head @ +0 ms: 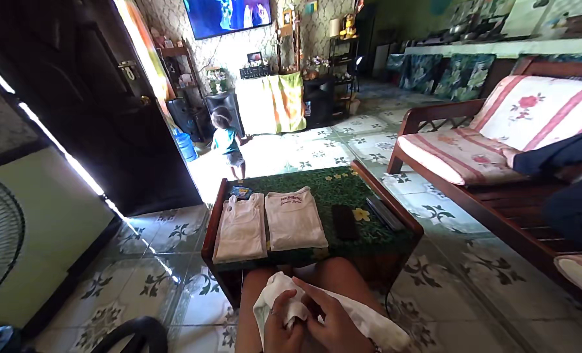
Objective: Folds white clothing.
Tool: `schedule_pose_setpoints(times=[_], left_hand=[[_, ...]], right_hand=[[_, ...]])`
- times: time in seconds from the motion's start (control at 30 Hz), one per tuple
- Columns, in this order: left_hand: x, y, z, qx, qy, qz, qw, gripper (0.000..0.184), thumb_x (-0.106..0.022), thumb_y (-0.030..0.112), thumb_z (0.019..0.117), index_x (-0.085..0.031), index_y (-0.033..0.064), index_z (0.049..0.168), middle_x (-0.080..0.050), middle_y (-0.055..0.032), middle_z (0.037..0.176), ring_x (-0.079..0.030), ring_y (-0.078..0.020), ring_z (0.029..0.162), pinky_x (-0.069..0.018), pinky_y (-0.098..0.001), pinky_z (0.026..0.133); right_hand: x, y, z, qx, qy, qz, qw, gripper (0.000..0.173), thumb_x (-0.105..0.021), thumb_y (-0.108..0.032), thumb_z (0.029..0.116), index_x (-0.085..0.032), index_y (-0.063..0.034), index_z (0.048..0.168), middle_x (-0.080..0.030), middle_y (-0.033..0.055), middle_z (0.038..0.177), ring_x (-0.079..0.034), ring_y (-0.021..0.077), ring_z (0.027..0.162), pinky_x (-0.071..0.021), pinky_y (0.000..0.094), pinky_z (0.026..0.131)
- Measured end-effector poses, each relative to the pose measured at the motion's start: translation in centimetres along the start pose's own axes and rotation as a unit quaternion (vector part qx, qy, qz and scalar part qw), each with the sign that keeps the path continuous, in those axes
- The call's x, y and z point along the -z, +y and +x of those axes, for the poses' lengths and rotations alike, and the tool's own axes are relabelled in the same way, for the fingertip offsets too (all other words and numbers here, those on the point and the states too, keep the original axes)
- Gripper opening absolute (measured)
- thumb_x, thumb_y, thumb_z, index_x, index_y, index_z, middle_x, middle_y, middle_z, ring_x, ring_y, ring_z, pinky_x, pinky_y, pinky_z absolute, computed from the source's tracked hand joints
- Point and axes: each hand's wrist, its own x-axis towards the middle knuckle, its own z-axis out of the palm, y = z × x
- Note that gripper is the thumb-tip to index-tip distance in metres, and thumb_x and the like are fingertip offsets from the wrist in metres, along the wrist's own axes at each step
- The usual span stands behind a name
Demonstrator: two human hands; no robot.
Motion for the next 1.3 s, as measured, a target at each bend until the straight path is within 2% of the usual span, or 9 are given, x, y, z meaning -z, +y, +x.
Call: schedule_pose_setpoints(times=[0.3, 0.47, 0.63, 0.73, 0.8, 0.87, 0.97, 1.13, 1.3], left_hand=[[0.1, -0.1, 0.1, 0.0, -0.002, -0.018, 1.0, 0.05, -0.067, -0.007, 0.0828, -0.056, -0.0092, 0.132, -0.068, -0.0177, 0.121, -0.068, -0.0112, 0.106, -0.0555, -0.0318, 0.096], [0.3, 0.0, 0.2, 0.051, -0.012, -0.048, 0.998, 0.052, -0.067, -0.004, 0.0841, -0.055, -0.0052, 0.135, -0.069, -0.0156, 0.118, -0.069, -0.0118, 0.101, -0.0571, -0.0338, 0.092], [0.4, 0.3, 0.1, 0.045, 0.001, -0.049, 0.998, 0.049, -0.066, -0.006, 0.0849, -0.057, -0.0072, 0.132, -0.068, -0.016, 0.122, -0.068, -0.011, 0.105, -0.0559, -0.0318, 0.095], [0.6, 0.4, 0.1, 0.04, 0.008, -0.063, 0.997, 0.047, -0.068, -0.006, 0.0851, -0.056, -0.008, 0.131, -0.069, -0.0146, 0.12, -0.068, -0.009, 0.104, -0.0566, -0.0297, 0.094], [0.8, 0.5, 0.1, 0.038, 0.003, -0.065, 0.997, 0.048, -0.068, -0.006, 0.0847, -0.056, -0.0084, 0.131, -0.068, -0.0147, 0.122, -0.068, -0.009, 0.105, -0.0562, -0.0299, 0.095], [0.9, 0.5, 0.1, 0.028, -0.007, -0.055, 0.998, 0.047, -0.068, -0.007, 0.0838, -0.057, -0.0097, 0.13, -0.068, -0.0156, 0.122, -0.068, -0.0086, 0.106, -0.0556, -0.0293, 0.095], [0.9, 0.5, 0.1, 0.02, -0.014, -0.045, 0.999, 0.047, -0.067, -0.007, 0.084, -0.057, -0.0099, 0.13, -0.069, -0.0153, 0.12, -0.068, -0.0077, 0.103, -0.0558, -0.0281, 0.094], [0.8, 0.5, 0.1, -0.002, -0.009, -0.032, 0.999, 0.047, -0.065, -0.009, 0.0822, -0.058, -0.0096, 0.129, -0.07, -0.0137, 0.117, -0.069, -0.0053, 0.1, -0.0567, -0.0252, 0.091], [0.6, -0.2, 0.1, -0.022, -0.006, 0.01, 1.0, 0.047, -0.068, -0.004, 0.0824, -0.06, -0.0067, 0.128, -0.072, -0.0135, 0.112, -0.07, -0.0085, 0.098, -0.0575, -0.0294, 0.09]], right_hand=[[-0.4, 0.3, 0.1, 0.058, 0.028, -0.063, 0.996, 0.064, -0.068, 0.0, 0.0771, -0.06, -0.0016, 0.14, -0.068, 0.0141, 0.089, -0.062, 0.0184, 0.071, -0.0549, 0.0305, 0.067], [-0.3, 0.0, 0.2, 0.052, 0.03, -0.064, 0.996, 0.066, -0.07, -0.001, 0.0764, -0.059, -0.0028, 0.142, -0.067, 0.0133, 0.087, -0.06, 0.0176, 0.069, -0.054, 0.0305, 0.065], [0.7, 0.2, 0.4, 0.063, -0.008, -0.016, 0.998, 0.057, -0.066, -0.003, 0.0845, -0.06, -0.0039, 0.142, -0.067, 0.0131, 0.092, -0.061, 0.0157, 0.075, -0.0541, 0.029, 0.069], [1.5, 0.4, 0.3, -0.004, -0.051, 0.14, 0.989, 0.055, -0.058, -0.01, 0.0979, -0.045, -0.001, 0.151, -0.068, 0.0077, 0.107, -0.064, 0.0094, 0.087, -0.0559, 0.0264, 0.079], [1.5, 0.4, 0.2, -0.051, -0.049, 0.199, 0.977, 0.055, -0.054, -0.009, 0.1005, -0.041, -0.0037, 0.154, -0.069, 0.0034, 0.109, -0.065, 0.0068, 0.087, -0.0562, 0.0254, 0.077], [1.5, 0.4, 0.1, -0.057, -0.053, 0.177, 0.981, 0.055, -0.059, -0.007, 0.0983, -0.046, -0.0029, 0.151, -0.07, 0.005, 0.107, -0.066, 0.007, 0.089, -0.0568, 0.0256, 0.082], [1.6, 0.4, 0.1, -0.031, -0.068, 0.149, 0.986, 0.054, -0.061, -0.005, 0.0955, -0.049, -0.0013, 0.148, -0.07, 0.0062, 0.104, -0.066, 0.0072, 0.087, -0.0567, 0.025, 0.081], [1.8, 0.5, 0.0, 0.0, -0.1, 0.174, 0.98, 0.057, -0.062, -0.001, 0.0917, -0.05, 0.0006, 0.147, -0.069, 0.0067, 0.107, -0.066, 0.0062, 0.091, -0.0564, 0.0236, 0.083], [1.3, 0.4, -0.1, -0.037, -0.084, 0.149, 0.984, 0.06, -0.067, 0.001, 0.0883, -0.052, -0.0006, 0.146, -0.07, 0.009, 0.103, -0.067, 0.0087, 0.087, -0.058, 0.0256, 0.082]])
